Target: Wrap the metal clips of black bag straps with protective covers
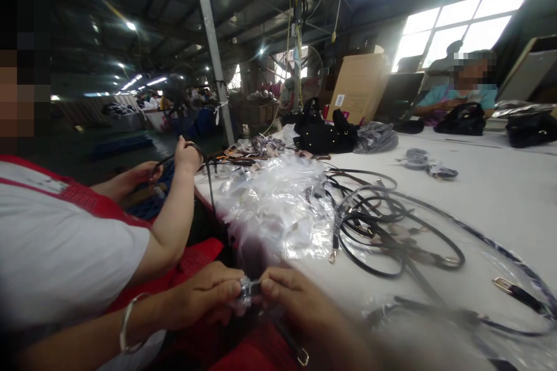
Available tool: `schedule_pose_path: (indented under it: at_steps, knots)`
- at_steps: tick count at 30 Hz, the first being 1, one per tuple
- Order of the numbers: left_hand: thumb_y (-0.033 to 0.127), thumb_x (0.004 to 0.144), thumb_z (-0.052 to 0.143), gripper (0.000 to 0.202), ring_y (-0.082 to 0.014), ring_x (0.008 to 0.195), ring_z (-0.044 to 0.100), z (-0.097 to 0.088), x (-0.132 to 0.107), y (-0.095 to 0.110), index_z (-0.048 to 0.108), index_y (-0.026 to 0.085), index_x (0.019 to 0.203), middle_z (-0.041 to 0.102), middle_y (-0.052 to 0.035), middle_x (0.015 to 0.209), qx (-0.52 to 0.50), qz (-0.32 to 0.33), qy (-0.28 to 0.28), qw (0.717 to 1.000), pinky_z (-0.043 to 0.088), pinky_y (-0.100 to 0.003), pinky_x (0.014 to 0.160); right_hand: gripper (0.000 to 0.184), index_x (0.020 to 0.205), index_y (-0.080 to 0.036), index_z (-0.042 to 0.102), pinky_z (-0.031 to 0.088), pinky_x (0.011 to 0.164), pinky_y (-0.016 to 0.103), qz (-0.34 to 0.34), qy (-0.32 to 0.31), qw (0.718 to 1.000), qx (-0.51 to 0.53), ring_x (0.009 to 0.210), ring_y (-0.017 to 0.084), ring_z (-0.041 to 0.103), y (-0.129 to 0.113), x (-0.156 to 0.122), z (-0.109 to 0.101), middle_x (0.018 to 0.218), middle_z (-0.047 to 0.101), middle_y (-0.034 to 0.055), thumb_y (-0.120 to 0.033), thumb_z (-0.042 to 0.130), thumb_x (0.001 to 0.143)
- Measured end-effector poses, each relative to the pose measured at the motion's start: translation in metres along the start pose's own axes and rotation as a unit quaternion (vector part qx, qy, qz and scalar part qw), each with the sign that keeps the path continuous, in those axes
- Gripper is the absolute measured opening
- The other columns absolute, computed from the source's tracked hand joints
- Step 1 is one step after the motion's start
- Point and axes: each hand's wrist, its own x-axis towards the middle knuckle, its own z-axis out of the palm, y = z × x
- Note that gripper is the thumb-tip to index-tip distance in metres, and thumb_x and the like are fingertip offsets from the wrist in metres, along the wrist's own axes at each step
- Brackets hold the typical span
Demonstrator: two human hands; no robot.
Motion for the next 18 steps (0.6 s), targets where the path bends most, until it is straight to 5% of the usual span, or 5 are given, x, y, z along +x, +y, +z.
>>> schedule_pose_path:
  at_steps: [5,9,15,18]
  knots:
    - [0.052,0.094,0.052,0.046,-0.0067,0.037,0.033,0.006,0.009,0.009,0.066,0.010,0.083,0.042,0.0044,0.048,-0.223,0.005,0.052,0.974,0.044,-0.021,0.046,0.038,0.078,-0.016,0.057,0.024,0.051,0.019,-0.053,0.035,0.983,0.170,0.052,0.006,0.030,0.019,0.014,0.021,0.058,0.040,-0.0069,-0.052,0.066,0.086]
    - [0.045,0.095,0.053,0.042,-0.0064,0.037,0.035,0.001,0.021,0.027,0.065,0.010,0.075,0.035,0.0069,0.047,-0.351,0.036,0.096,0.931,0.045,-0.020,0.045,0.043,0.092,-0.015,0.065,0.030,0.049,0.020,-0.100,0.100,0.977,0.162,0.047,0.007,0.034,0.012,0.027,0.034,0.053,0.046,-0.0056,-0.058,0.057,0.091]
    - [0.043,0.096,0.054,0.041,-0.0071,0.039,0.043,-0.015,0.036,0.067,0.065,0.010,0.075,0.038,0.0067,0.048,-0.398,0.108,0.146,0.899,0.048,-0.021,0.049,0.057,0.068,-0.017,0.055,0.022,0.041,0.017,-0.115,0.247,0.955,0.119,0.043,0.005,0.030,-0.010,0.040,0.059,0.050,0.042,-0.0065,-0.073,0.056,0.082]
    - [0.044,0.098,0.049,0.042,-0.0083,0.042,0.048,-0.014,0.048,0.080,0.065,0.010,0.079,0.045,0.0048,0.050,-0.414,0.134,0.182,0.882,0.053,-0.025,0.058,0.059,0.084,-0.021,0.059,0.026,0.040,0.018,-0.148,0.311,0.931,0.122,0.046,0.007,0.034,-0.012,0.047,0.072,0.058,0.044,-0.0059,-0.079,0.058,0.075]
